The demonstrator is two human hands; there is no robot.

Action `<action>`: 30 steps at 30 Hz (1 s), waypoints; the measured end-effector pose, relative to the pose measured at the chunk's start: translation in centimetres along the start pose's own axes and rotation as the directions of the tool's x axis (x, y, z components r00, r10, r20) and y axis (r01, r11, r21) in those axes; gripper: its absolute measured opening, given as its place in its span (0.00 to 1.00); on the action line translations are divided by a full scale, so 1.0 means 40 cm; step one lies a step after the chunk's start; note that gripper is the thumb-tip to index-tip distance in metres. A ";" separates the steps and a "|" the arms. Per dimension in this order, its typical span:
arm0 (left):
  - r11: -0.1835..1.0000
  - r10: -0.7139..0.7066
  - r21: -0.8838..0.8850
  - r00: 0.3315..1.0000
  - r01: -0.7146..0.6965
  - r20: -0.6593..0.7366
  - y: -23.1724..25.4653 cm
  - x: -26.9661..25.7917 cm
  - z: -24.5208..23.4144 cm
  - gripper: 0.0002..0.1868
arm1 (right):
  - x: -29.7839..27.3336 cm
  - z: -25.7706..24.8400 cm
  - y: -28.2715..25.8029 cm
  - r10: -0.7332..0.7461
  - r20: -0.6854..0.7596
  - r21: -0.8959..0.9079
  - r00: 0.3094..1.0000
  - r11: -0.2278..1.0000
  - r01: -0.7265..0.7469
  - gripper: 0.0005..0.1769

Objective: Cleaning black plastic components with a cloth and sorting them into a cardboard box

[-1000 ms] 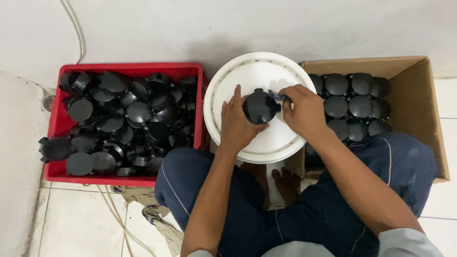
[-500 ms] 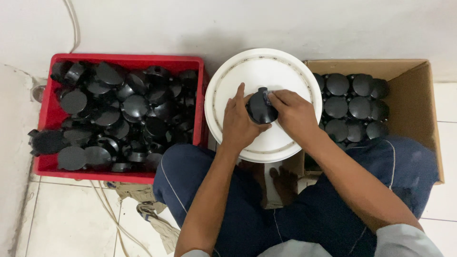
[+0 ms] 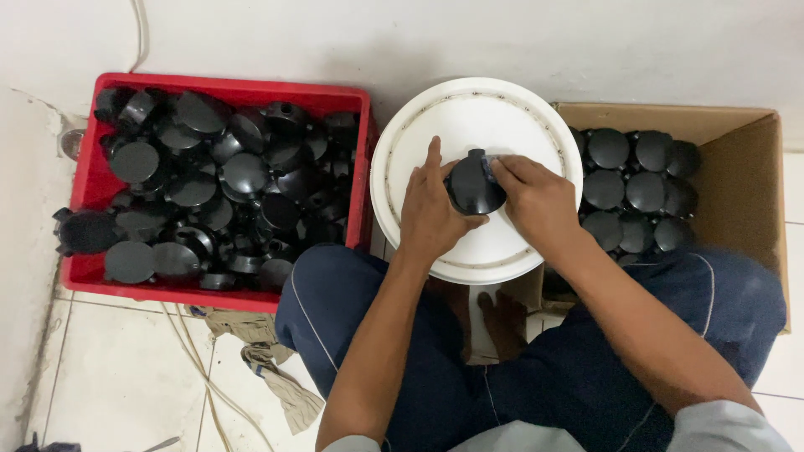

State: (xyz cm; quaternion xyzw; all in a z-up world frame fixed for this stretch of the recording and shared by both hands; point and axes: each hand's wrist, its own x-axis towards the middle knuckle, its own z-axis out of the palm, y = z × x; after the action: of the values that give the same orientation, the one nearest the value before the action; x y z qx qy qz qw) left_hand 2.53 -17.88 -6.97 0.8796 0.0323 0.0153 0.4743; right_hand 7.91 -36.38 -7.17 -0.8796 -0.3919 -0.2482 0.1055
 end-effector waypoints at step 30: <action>0.999 0.048 -0.003 0.997 -0.048 -0.053 -0.011 0.000 0.011 0.66 | -0.064 -0.063 -0.068 -0.115 0.091 0.038 0.989 0.993 0.112 0.10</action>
State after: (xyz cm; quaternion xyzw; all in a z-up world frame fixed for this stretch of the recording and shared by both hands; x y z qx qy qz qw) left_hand 2.52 -18.02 -7.59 0.8784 0.0237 0.0499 0.4748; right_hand 3.55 -37.17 -6.36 -0.8646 -0.4497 -0.2062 0.0874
